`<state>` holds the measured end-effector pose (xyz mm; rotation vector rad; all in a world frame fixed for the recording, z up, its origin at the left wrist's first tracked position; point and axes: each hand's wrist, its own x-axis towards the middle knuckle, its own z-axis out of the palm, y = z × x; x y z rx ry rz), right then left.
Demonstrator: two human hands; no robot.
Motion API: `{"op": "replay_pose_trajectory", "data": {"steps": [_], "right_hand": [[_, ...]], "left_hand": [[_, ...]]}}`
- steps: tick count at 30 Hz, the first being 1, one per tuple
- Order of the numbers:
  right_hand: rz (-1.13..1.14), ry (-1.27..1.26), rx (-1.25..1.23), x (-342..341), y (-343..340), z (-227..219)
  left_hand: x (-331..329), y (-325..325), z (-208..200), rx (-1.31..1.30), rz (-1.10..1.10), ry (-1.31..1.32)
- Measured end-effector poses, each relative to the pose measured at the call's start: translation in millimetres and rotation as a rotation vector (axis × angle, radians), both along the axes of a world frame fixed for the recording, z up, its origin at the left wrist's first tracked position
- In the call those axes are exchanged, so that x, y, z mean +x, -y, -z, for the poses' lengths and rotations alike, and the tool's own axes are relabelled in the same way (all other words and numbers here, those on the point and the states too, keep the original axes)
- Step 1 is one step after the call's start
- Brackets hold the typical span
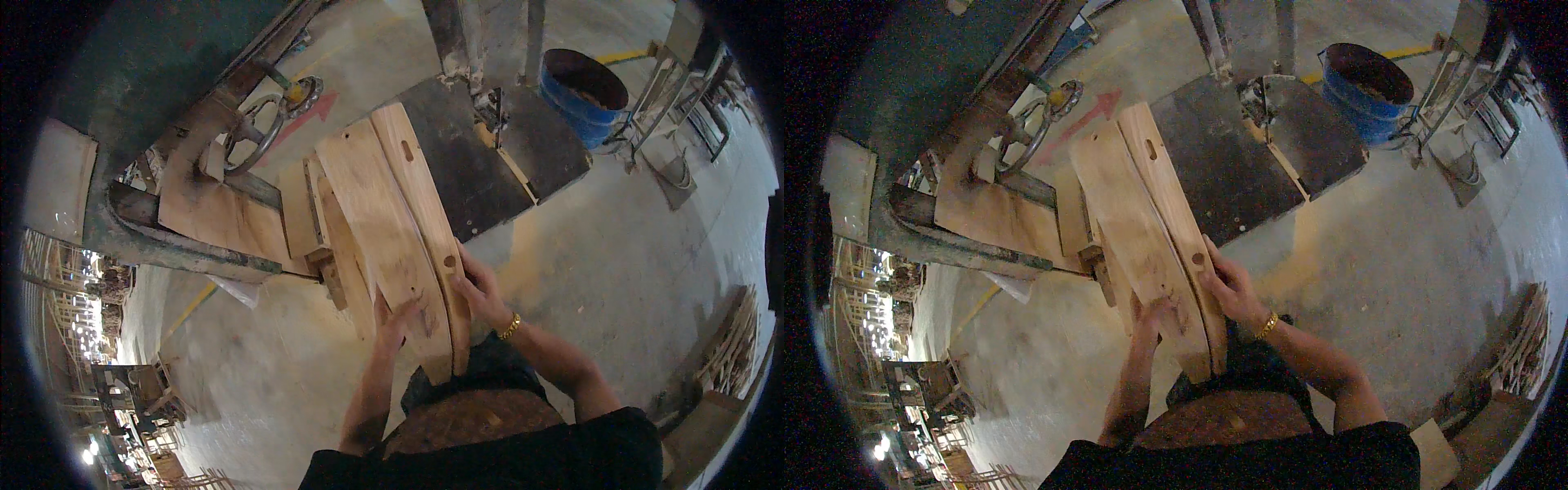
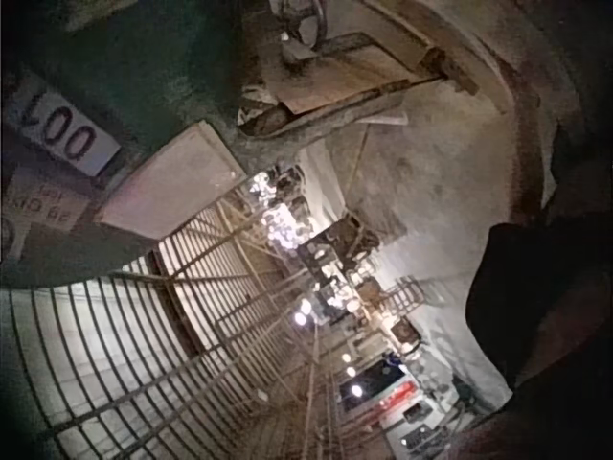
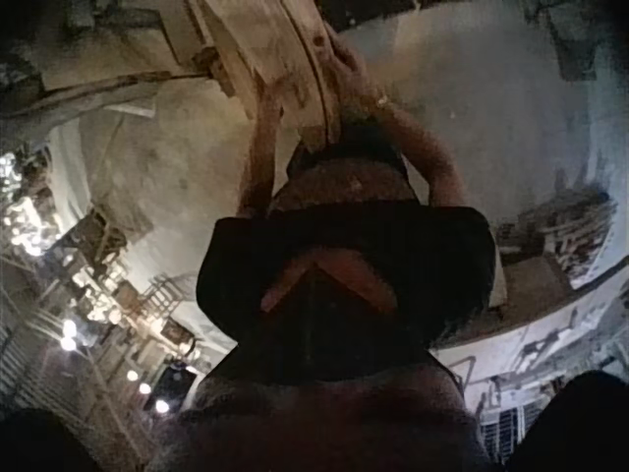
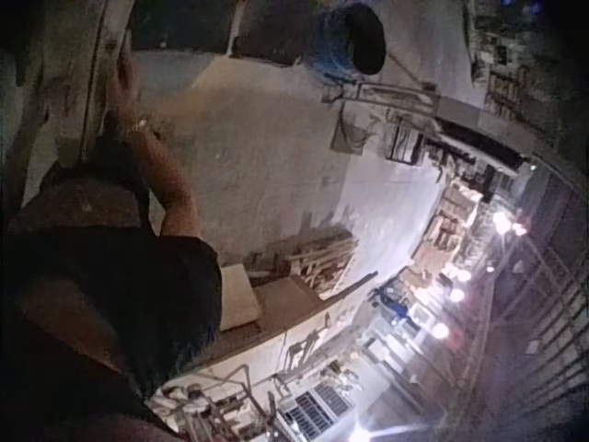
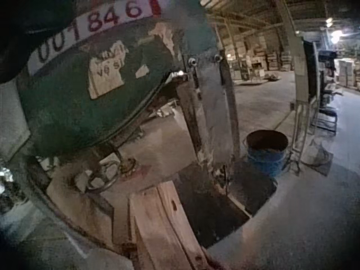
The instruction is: The person handles several curved wooden pieces, stacking and inspecting them. They then use a band saw to cut the edges of the pieces one by one, guiding the wood through the blade and stacking the finished pieces.
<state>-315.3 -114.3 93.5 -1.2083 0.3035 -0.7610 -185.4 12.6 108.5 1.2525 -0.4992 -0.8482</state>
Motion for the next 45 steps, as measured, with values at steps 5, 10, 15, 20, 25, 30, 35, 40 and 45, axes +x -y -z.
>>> {"op": "replay_pose_trajectory", "data": {"steps": [5,10,15,20,25,30,35,40,45], "right_hand": [[0.015,0.027,-0.018,-11.3,1.9,-1.6],[-0.016,-0.032,-0.156,-24.3,8.6,-13.3],[-0.004,-0.054,-0.169,-20.6,6.8,-11.1],[0.128,-0.046,0.197,11.3,-5.4,19.4],[0.187,-0.362,0.097,18.2,40.2,66.0],[0.176,-0.582,-0.144,57.2,43.5,60.7],[0.303,-0.684,-0.111,65.4,55.9,85.9],[0.257,-0.708,0.021,92.2,26.9,82.2],[0.327,-0.626,-0.010,80.8,37.8,98.6]], "left_hand": [[-15.4,-0.4,-7.9,-0.046,-0.013,-0.033],[-23.4,0.9,-12.1,-0.053,-0.015,0.029],[-23.0,-1.5,-12.3,-0.110,-0.008,0.036],[-13.9,-7.3,5.5,0.009,-0.054,-0.051],[5.1,28.0,33.3,-0.197,0.102,-0.104],[67.7,33.7,88.3,0.051,0.010,-0.297],[102.8,80.5,100.9,0.136,0.059,-0.207],[149.5,82.4,122.2,0.020,0.005,-0.205],[123.9,114.5,107.4,0.290,-0.045,-0.274]]}}
